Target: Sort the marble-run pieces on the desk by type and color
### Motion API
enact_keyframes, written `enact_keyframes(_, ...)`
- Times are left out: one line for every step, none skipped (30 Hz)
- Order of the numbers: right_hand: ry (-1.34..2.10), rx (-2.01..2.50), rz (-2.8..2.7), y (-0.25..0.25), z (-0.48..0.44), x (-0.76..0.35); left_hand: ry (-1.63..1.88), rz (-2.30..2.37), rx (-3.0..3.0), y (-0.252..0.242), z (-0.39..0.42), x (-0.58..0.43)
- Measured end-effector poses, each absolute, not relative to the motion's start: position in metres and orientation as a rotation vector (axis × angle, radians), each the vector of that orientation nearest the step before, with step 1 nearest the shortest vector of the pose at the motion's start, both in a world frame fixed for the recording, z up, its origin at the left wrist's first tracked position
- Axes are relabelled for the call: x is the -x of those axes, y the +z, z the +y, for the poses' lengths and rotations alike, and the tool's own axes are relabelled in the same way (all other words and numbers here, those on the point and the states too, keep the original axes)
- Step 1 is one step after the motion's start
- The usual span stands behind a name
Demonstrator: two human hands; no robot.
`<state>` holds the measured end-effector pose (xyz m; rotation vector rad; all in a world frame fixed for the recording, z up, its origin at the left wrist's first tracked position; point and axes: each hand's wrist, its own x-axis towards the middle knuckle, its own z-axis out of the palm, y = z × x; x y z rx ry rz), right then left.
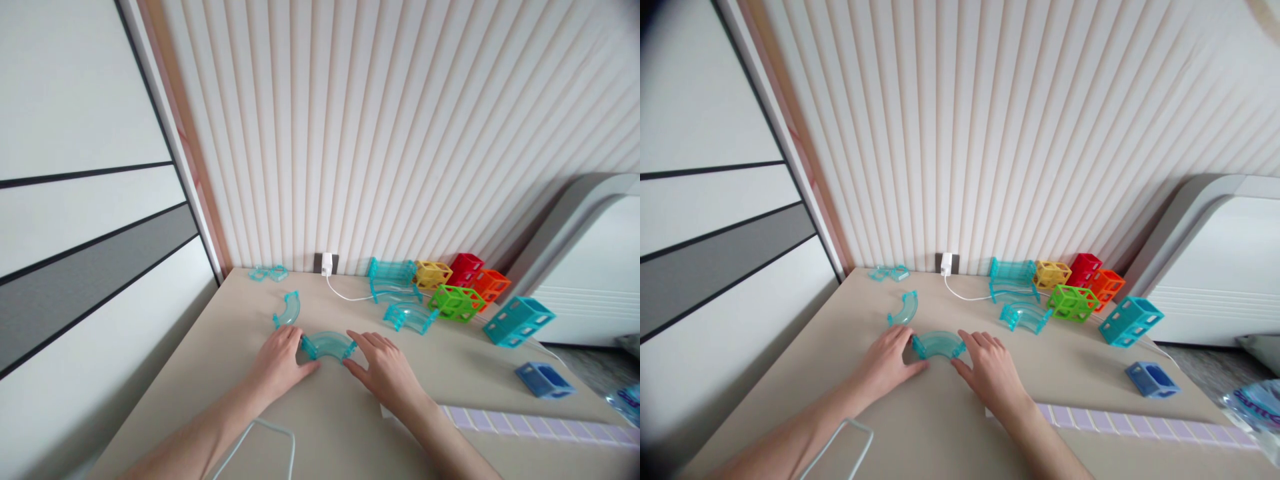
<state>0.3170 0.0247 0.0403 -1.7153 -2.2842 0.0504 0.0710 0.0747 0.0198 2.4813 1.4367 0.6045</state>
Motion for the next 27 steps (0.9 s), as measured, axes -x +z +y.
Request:
enact_keyframes(0.052,1.710,-2.280,0.0396,0.0244,-0.3172,0.597,1.445,-2.486,0.0209,0.0742,-0.0716)
enact_keyframes(0.056,1.705,-2.279,0.0390,0.0241,-0.3173,0.589,1.453,-2.492,0.0217,0.0736,-0.0722)
enact_keyframes(0.060,1.699,-2.278,0.0386,0.0239,-0.3174,0.585,1.458,-2.499,0.0223,0.0731,-0.0727)
enact_keyframes(0.061,1.693,-2.278,0.0385,0.0237,-0.3174,0.582,1.462,-2.505,0.0228,0.0728,-0.0731)
enact_keyframes(0.060,1.687,-2.275,0.0387,0.0234,-0.3173,0.578,1.465,-2.510,0.0232,0.0725,-0.0733)
enact_keyframes(0.059,1.682,-2.273,0.0391,0.0232,-0.3172,0.576,1.467,-2.515,0.0236,0.0723,-0.0733)
enact_keyframes(0.056,1.680,-2.269,0.0395,0.0229,-0.3170,0.573,1.469,-2.521,0.0239,0.0723,-0.0732)
enact_keyframes(0.052,1.682,-2.268,0.0399,0.0226,-0.3168,0.571,1.473,-2.528,0.0241,0.0722,-0.0731)
enact_keyframes(0.050,1.687,-2.268,0.0401,0.0224,-0.3167,0.570,1.476,-2.536,0.0243,0.0722,-0.0729)
enact_keyframes(0.048,1.693,-2.270,0.0401,0.0223,-0.3166,0.570,1.478,-2.546,0.0243,0.0722,-0.0727)
enact_keyframes(0.047,1.696,-2.271,0.0397,0.0222,-0.3166,0.575,1.478,-2.555,0.0242,0.0722,-0.0725)
enact_keyframes(0.042,1.695,-2.271,0.0391,0.0222,-0.3168,0.582,1.477,-2.562,0.0239,0.0721,-0.0723)
enact_keyframes(0.033,1.691,-2.268,0.0382,0.0224,-0.3171,0.591,1.474,-2.566,0.0234,0.0721,-0.0722)
enact_keyframes(0.023,1.687,-2.265,0.0372,0.0226,-0.3174,0.605,1.468,-2.568,0.0229,0.0720,-0.0720)
enact_keyframes(0.011,1.686,-2.264,0.0362,0.0228,-0.3178,0.617,1.462,-2.567,0.0223,0.0720,-0.0720)
enact_keyframes(0.000,1.689,-2.268,0.0353,0.0231,-0.3181,0.629,1.459,-2.565,0.0217,0.0721,-0.0719)
enact_keyframes(-0.011,1.699,-2.272,0.0347,0.0234,-0.3184,0.636,1.457,-2.564,0.0212,0.0721,-0.0719)
enact_keyframes(-0.018,1.713,-2.277,0.0344,0.0236,-0.3185,0.643,1.458,-2.562,0.0210,0.0722,-0.0719)
enact_keyframes(-0.024,1.729,-2.280,0.0344,0.0237,-0.3184,0.645,1.460,-2.560,0.0209,0.0722,-0.0720)
enact_keyframes(-0.027,1.743,-2.280,0.0347,0.0239,-0.3183,0.643,1.465,-2.557,0.0210,0.0723,-0.0721)
enact_keyframes(-0.026,1.755,-2.280,0.0352,0.0239,-0.3179,0.640,1.469,-2.554,0.0212,0.0723,-0.0723)
enact_keyframes(-0.021,1.763,-2.280,0.0359,0.0239,-0.3175,0.636,1.471,-2.551,0.0216,0.0723,-0.0725)
enact_keyframes(-0.013,1.768,-2.282,0.0366,0.0238,-0.3171,0.629,1.472,-2.549,0.0220,0.0723,-0.0727)
enact_keyframes(-0.004,1.768,-2.283,0.0372,0.0237,-0.3167,0.624,1.475,-2.549,0.0223,0.0722,-0.0729)
enact_keyframes(0.003,1.765,-2.283,0.0377,0.0236,-0.3164,0.620,1.476,-2.551,0.0227,0.0722,-0.0730)
enact_keyframes(0.007,1.761,-2.280,0.0379,0.0235,-0.3161,0.625,1.477,-2.552,0.0230,0.0722,-0.0732)
enact_keyframes(0.008,1.756,-2.273,0.0378,0.0234,-0.3160,0.634,1.477,-2.552,0.0232,0.0722,-0.0733)
